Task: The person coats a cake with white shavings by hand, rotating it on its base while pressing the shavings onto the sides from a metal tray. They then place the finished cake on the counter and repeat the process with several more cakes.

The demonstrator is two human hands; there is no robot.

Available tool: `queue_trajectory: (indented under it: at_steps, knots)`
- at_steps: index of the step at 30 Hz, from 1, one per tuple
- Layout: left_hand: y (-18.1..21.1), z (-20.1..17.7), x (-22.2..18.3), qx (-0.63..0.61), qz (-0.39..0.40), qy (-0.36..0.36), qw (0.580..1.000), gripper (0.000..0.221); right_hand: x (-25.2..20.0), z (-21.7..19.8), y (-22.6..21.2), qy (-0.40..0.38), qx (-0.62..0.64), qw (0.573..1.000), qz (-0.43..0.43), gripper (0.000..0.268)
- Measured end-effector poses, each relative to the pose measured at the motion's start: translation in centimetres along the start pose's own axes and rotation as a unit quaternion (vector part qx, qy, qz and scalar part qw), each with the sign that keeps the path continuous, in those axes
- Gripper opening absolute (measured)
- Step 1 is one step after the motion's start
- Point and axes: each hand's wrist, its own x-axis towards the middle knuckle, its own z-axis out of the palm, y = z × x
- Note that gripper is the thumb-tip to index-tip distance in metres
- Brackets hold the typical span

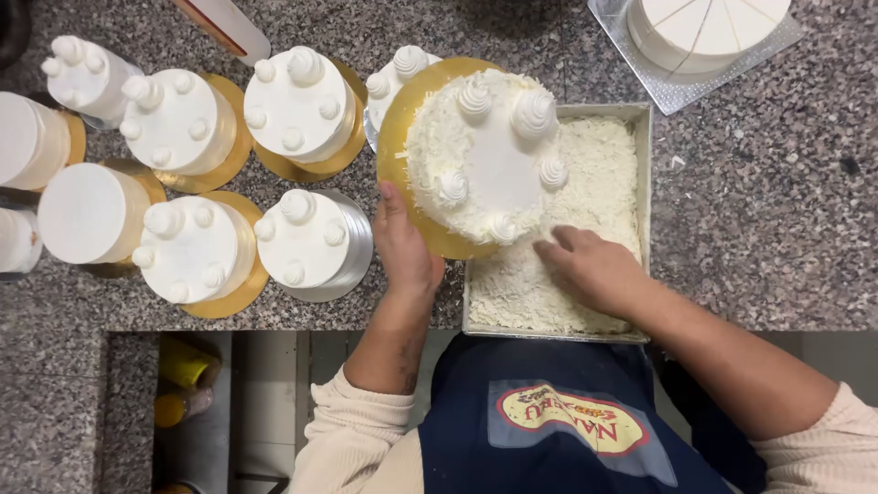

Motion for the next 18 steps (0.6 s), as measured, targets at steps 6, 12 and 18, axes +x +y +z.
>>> queue_trajectory:
  at_steps: [6, 12, 18]
  knots:
    - [-1.6, 0.0, -0.2, 0.0, -0.015, 0.012, 1.0, 0.072, 0.4, -6.2, 0.3, -0.115, 0.098, 0.988, 0.035, 0.024]
    - [-3.4, 0.4, -0.1, -0.003, -0.052, 0.013, 0.999, 0.07, 2.9, -17.2, -3.6, 0.155, 0.075, 0.981, -0.09, 0.031]
    - [-3.2, 0.7, -0.1, -0.019, -0.049, -0.005, 0.999, 0.071, 4.3, -20.6, -6.0, 0.088, 0.059, 0.991, 0.082, 0.033]
